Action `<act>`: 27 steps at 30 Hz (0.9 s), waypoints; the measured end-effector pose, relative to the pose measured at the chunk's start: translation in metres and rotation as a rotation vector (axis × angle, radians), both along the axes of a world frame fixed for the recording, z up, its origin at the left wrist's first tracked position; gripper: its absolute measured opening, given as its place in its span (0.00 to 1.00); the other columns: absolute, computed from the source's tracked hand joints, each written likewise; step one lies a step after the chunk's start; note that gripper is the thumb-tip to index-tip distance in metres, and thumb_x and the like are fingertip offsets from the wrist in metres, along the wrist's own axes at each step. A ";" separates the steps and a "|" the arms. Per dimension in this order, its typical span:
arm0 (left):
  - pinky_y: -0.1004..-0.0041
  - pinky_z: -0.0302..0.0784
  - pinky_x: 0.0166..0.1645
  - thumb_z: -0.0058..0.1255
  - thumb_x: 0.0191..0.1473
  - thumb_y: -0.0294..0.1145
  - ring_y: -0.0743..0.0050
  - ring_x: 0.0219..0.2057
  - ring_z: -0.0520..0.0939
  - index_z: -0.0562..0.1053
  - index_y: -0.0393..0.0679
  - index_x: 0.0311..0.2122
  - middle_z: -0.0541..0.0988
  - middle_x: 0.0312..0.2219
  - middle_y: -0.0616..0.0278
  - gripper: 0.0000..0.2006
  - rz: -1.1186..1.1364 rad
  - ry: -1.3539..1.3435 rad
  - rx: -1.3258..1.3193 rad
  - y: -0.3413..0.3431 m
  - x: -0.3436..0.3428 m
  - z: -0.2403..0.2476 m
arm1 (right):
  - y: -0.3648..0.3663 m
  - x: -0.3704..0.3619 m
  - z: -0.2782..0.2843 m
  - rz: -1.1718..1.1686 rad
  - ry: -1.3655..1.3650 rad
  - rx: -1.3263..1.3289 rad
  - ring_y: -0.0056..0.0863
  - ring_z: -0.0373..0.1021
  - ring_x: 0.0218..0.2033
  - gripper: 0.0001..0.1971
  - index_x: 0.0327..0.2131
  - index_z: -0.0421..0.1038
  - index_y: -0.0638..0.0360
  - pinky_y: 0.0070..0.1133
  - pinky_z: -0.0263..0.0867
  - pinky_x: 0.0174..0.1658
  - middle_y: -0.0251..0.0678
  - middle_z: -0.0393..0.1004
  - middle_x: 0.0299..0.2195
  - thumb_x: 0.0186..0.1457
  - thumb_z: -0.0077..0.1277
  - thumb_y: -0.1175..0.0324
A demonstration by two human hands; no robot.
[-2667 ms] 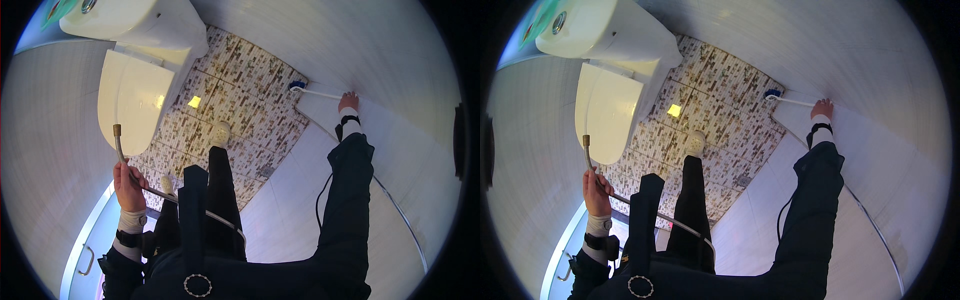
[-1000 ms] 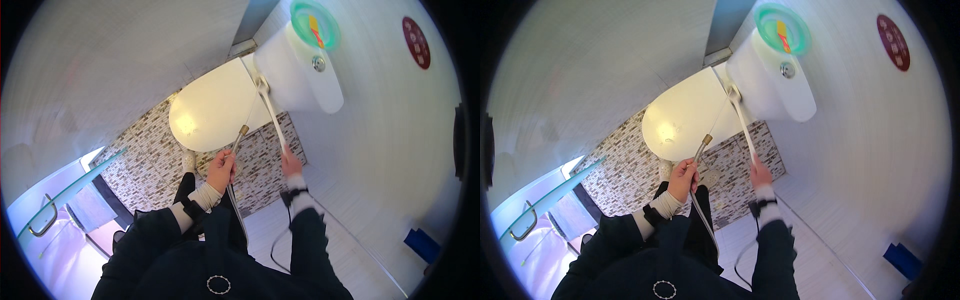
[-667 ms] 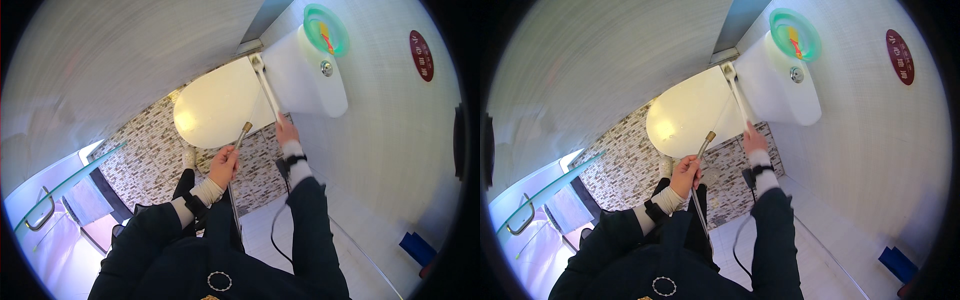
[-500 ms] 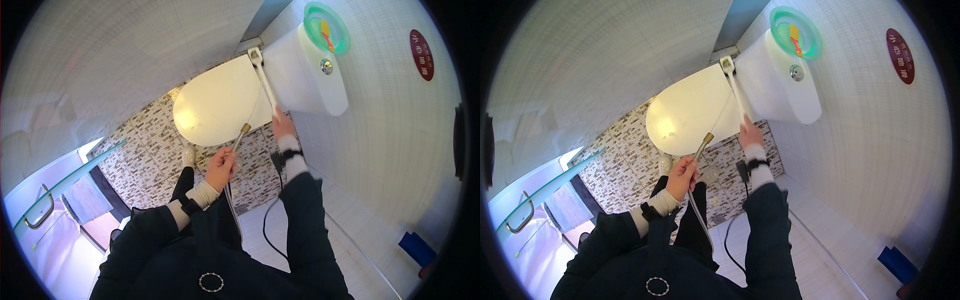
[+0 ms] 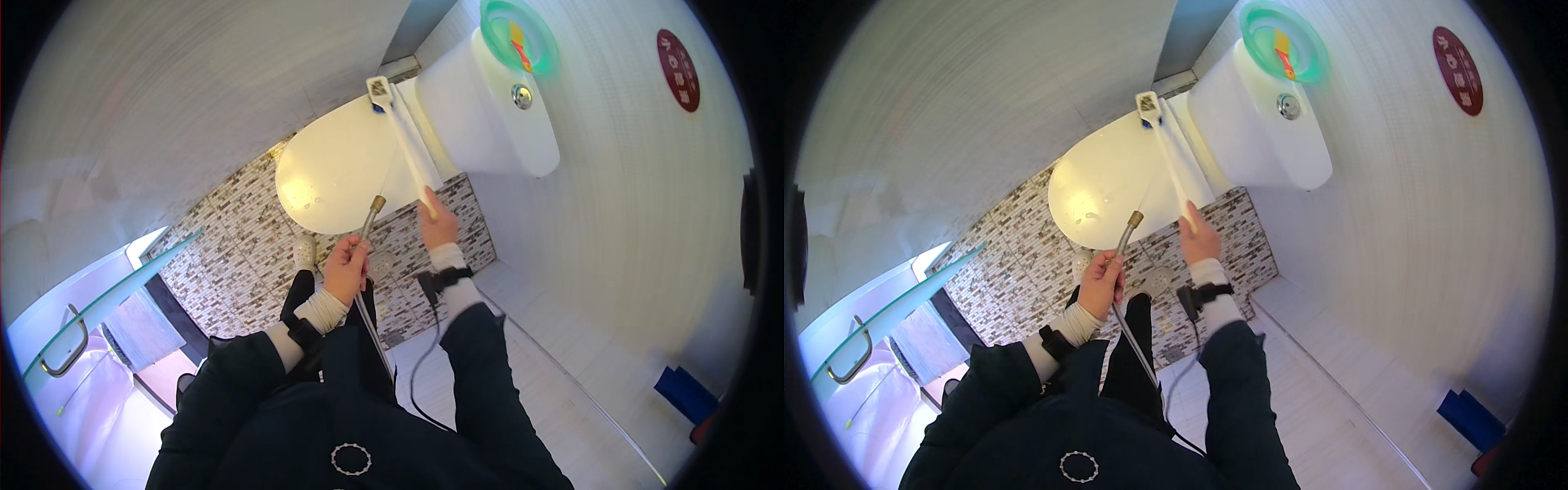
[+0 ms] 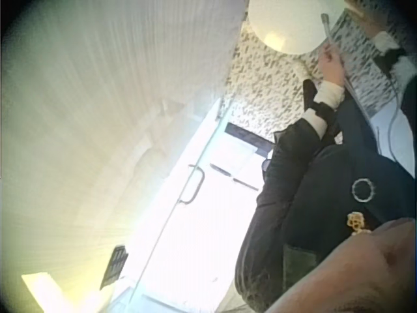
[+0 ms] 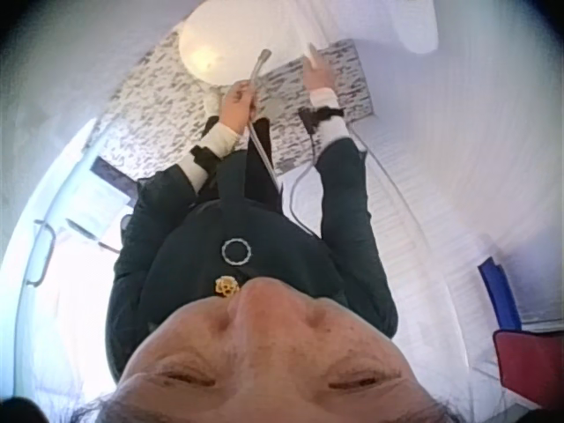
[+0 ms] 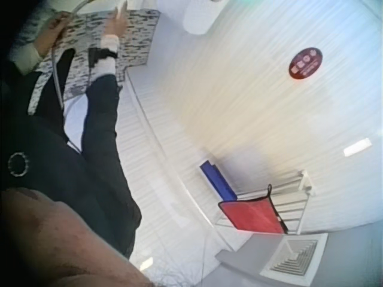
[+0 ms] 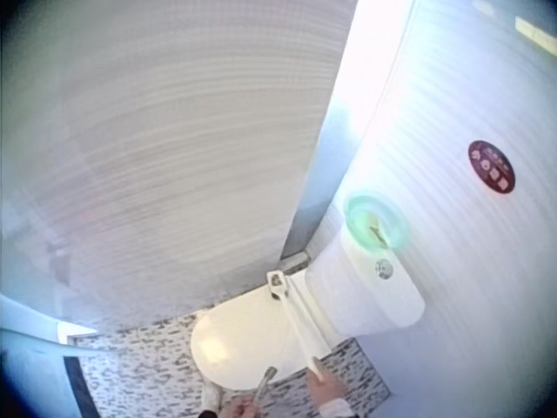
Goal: Clean the toilet and shower area in a bathroom.
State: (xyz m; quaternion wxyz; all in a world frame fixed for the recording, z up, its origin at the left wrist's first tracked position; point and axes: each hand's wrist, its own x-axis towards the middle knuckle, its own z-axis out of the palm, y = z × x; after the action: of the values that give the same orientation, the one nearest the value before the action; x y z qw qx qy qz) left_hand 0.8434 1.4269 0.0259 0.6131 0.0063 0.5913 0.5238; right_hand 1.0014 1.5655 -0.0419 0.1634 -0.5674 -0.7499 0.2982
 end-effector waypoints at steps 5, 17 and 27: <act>0.82 0.56 0.11 0.42 0.56 0.36 0.84 0.07 0.62 0.65 0.43 0.38 0.66 0.14 0.68 0.09 0.003 -0.017 -0.016 -0.011 -0.001 0.003 | -0.070 0.053 -0.021 -0.122 -0.034 -0.193 0.48 0.68 0.31 0.20 0.49 0.64 0.48 0.32 0.64 0.34 0.52 0.71 0.29 0.51 0.45 0.60; 0.81 0.55 0.09 0.44 0.54 0.34 0.85 0.06 0.60 0.67 0.40 0.38 0.66 0.12 0.68 0.10 -0.122 0.026 0.001 -0.006 0.011 0.013 | -0.007 0.001 -0.010 -0.175 0.011 -0.190 0.48 0.68 0.37 0.20 0.49 0.64 0.52 0.31 0.64 0.40 0.51 0.71 0.35 0.51 0.45 0.62; 0.82 0.54 0.09 0.43 0.55 0.35 0.85 0.06 0.60 0.67 0.40 0.36 0.65 0.11 0.68 0.09 -0.186 0.056 -0.024 -0.018 0.008 0.010 | -0.126 0.127 -0.005 -0.379 0.174 -0.240 0.26 0.69 0.43 0.20 0.48 0.66 0.53 0.20 0.64 0.42 0.41 0.71 0.43 0.50 0.50 0.66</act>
State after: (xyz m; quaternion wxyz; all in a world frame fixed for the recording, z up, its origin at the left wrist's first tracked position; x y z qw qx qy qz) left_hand 0.8517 1.4092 0.0355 0.6423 0.0683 0.6113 0.4572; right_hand 1.1284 1.4390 -0.0469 0.2118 -0.6855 -0.5724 0.3969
